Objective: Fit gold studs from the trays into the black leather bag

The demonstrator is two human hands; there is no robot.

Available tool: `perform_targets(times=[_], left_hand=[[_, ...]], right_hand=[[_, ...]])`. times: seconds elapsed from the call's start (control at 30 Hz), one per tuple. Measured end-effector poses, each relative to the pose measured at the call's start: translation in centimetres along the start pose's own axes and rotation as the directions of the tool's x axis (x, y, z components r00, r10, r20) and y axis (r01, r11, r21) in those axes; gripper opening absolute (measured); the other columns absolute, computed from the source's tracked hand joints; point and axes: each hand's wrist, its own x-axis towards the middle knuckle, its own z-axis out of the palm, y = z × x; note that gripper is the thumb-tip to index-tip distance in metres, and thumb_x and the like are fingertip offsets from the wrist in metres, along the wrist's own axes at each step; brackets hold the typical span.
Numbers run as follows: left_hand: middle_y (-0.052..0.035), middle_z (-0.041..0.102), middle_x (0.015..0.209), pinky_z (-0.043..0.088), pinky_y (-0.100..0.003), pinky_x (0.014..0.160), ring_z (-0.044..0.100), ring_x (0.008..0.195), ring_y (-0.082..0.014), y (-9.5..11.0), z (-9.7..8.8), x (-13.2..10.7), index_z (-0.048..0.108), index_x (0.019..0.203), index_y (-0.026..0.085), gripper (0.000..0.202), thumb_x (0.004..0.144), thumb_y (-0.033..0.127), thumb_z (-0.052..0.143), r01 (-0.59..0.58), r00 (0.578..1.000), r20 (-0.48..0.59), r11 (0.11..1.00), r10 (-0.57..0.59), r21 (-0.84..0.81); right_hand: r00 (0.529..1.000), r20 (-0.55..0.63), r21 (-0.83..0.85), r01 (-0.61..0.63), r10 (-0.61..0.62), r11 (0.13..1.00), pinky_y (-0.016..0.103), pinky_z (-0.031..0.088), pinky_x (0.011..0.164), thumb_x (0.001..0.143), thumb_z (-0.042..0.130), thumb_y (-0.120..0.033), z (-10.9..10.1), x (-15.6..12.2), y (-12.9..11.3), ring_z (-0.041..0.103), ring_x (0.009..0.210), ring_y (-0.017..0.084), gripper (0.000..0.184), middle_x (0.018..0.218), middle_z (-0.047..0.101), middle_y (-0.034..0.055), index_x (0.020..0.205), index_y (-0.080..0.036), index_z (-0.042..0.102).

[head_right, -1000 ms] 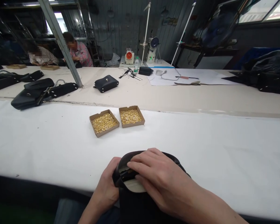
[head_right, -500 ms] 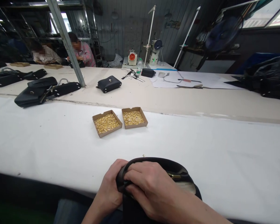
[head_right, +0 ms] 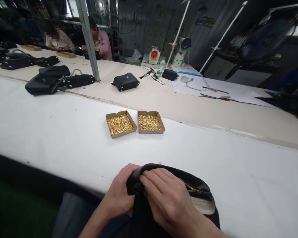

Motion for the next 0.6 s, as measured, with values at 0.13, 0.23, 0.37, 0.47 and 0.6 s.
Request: perform_targets(times=[0.13,0.23,0.37,0.47,0.6], left_hand=[[-0.0035,0.073,0.133,0.056,-0.05,0.111,0.068,0.12,-0.0309,-0.6,0.1,-0.1,0.07,0.138,0.029,0.06,0.08,0.022,0.081,-0.016,0.999,-0.034,1.0,0.016,0.013],[-0.0036,0.074,0.136,0.055,-0.052,0.113,0.068,0.123,-0.0331,-1.2,0.1,-0.2,0.069,0.142,0.03,0.073,0.071,0.019,0.084,-0.022,0.999,-0.032,1.0,0.022,0.016],[-0.0042,0.075,0.139,0.055,-0.053,0.112,0.069,0.124,-0.0351,-2.1,0.0,-0.5,0.067,0.147,0.03,0.083,0.069,0.023,0.095,-0.012,1.0,-0.022,0.999,0.013,0.033],[-0.0069,0.075,0.142,0.055,-0.054,0.11,0.071,0.124,-0.0371,-3.0,0.2,-0.6,0.066,0.15,0.028,0.094,0.064,0.03,0.105,-0.058,0.998,-0.037,0.997,0.06,0.055],[-0.0092,0.076,0.137,0.056,-0.053,0.107,0.072,0.12,-0.0377,-3.7,0.4,-0.5,0.067,0.147,0.026,0.093,0.065,0.039,0.109,-0.108,0.992,-0.06,0.993,0.11,0.049]], right_hand=[[0.998,0.068,-0.038,-0.016,0.019,0.999,0.044,0.065,0.092,0.113,0.058,-0.001,-0.5,0.7,0.3,0.077,0.106,0.027,0.028,0.12,0.079,0.0133,0.134,-0.014,0.071],[0.983,0.161,0.022,-0.089,0.084,0.996,0.039,0.068,0.086,0.118,0.055,-0.01,-0.8,0.7,1.2,0.078,0.102,0.024,0.024,0.121,0.08,0.0095,0.132,-0.021,0.071],[0.971,0.176,-0.051,-0.156,0.163,0.986,0.036,0.074,0.1,0.124,0.061,-0.032,-1.8,-0.7,2.7,0.082,0.118,0.025,0.024,0.137,0.08,0.0073,0.146,-0.027,0.071],[0.942,0.192,-0.127,-0.254,0.275,0.959,0.038,0.079,0.097,0.122,0.065,-0.053,-3.7,-3.0,3.4,0.085,0.118,0.029,0.039,0.147,0.078,0.0056,0.154,-0.033,0.07],[0.899,0.195,-0.194,-0.356,0.391,0.914,0.049,0.08,0.102,0.115,0.074,-0.058,-6.0,-7.1,3.5,0.082,0.129,0.038,0.051,0.156,0.074,0.004,0.162,-0.038,0.068]])
